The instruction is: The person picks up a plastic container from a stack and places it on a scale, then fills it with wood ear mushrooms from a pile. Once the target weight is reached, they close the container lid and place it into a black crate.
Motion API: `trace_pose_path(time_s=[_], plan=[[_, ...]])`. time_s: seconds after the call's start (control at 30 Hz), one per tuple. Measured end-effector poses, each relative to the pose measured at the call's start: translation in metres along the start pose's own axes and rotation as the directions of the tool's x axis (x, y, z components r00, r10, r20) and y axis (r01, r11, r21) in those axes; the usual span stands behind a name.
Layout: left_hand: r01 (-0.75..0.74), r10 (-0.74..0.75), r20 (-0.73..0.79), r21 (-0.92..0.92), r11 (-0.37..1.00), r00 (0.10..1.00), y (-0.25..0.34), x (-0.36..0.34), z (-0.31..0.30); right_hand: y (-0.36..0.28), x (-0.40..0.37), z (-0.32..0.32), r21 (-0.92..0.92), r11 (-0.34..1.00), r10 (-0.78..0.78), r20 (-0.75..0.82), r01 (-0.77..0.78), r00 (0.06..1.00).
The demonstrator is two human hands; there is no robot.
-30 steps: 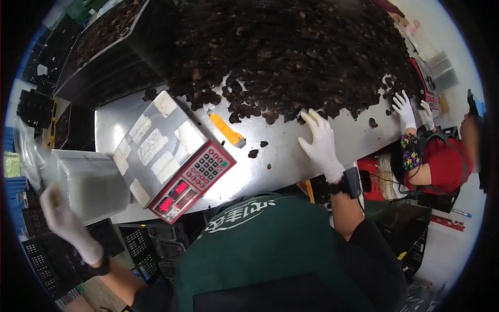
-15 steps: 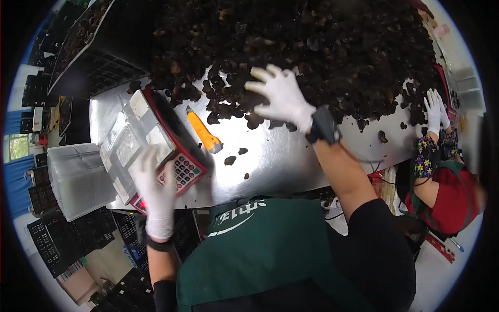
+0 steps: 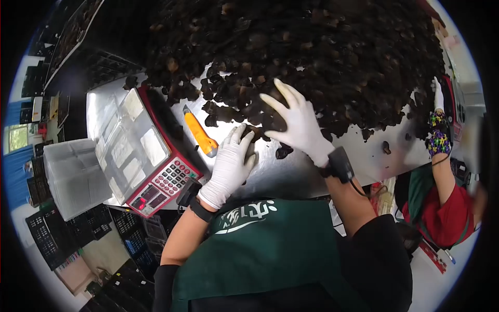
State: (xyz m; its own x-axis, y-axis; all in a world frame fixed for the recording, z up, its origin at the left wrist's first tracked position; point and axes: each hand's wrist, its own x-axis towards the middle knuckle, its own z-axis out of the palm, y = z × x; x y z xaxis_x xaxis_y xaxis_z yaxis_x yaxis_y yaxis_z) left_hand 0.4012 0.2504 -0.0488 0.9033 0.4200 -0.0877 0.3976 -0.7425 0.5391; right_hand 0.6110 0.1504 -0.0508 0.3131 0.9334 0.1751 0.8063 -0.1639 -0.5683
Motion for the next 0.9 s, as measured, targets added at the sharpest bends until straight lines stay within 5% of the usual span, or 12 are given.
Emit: trace_pose_path(time_s=[0.27, 0.4, 0.47, 0.57, 0.6, 0.67, 0.73, 0.8, 0.9], plan=[[0.095, -0.098, -0.113, -0.03, 0.995, 0.989, 0.013, -0.039, -0.024, -0.026, 0.059, 0.046, -0.269, 0.925, -0.242, 0.123, 0.267, 0.962], [0.087, -0.11, -0.216, -0.114, 0.99, 0.97, 0.02, -0.064, -0.057, -0.009, 0.046, 0.055, -0.165, 0.959, -0.242, -0.061, 0.229, 0.968], [0.079, -0.087, -0.387, -0.036, 0.996, 0.918, 0.011, -0.085, -0.078, -0.003, 0.046, 0.049, -0.11, 0.975, -0.209, -0.15, 0.193, 0.966], [0.259, -0.131, -0.576, 0.145, 0.955, 0.807, -0.025, -0.126, -0.122, -0.003, 0.053, 0.033, 0.112, 0.992, -0.029, -0.247, 0.058, 0.969], [0.371, -0.239, -0.657, 0.066, 0.926, 0.715, -0.037, -0.139, -0.133, -0.007, 0.06, 0.022, 0.302, 0.953, 0.099, -0.186, -0.039, 0.977], [0.462, -0.202, -0.726, 0.176, 0.869, 0.657, -0.076, -0.161, -0.155, -0.015, 0.073, 0.006, 0.666, 0.652, 0.458, 0.036, -0.363, 0.888], [0.533, -0.237, -0.711, 0.225, 0.815, 0.662, -0.107, -0.176, -0.164, -0.037, 0.08, -0.024, 0.908, -0.03, 0.361, 0.399, -0.417, 0.843], [0.46, -0.228, -0.625, 0.237, 0.856, 0.747, -0.13, -0.184, -0.163, -0.033, 0.087, -0.01, 0.791, -0.462, 0.026, 0.464, -0.401, 0.886], [0.455, -0.229, -0.627, 0.226, 0.861, 0.744, -0.13, -0.18, -0.159, -0.054, 0.093, 0.012, 0.793, -0.45, 0.058, 0.484, -0.41, 0.873]])
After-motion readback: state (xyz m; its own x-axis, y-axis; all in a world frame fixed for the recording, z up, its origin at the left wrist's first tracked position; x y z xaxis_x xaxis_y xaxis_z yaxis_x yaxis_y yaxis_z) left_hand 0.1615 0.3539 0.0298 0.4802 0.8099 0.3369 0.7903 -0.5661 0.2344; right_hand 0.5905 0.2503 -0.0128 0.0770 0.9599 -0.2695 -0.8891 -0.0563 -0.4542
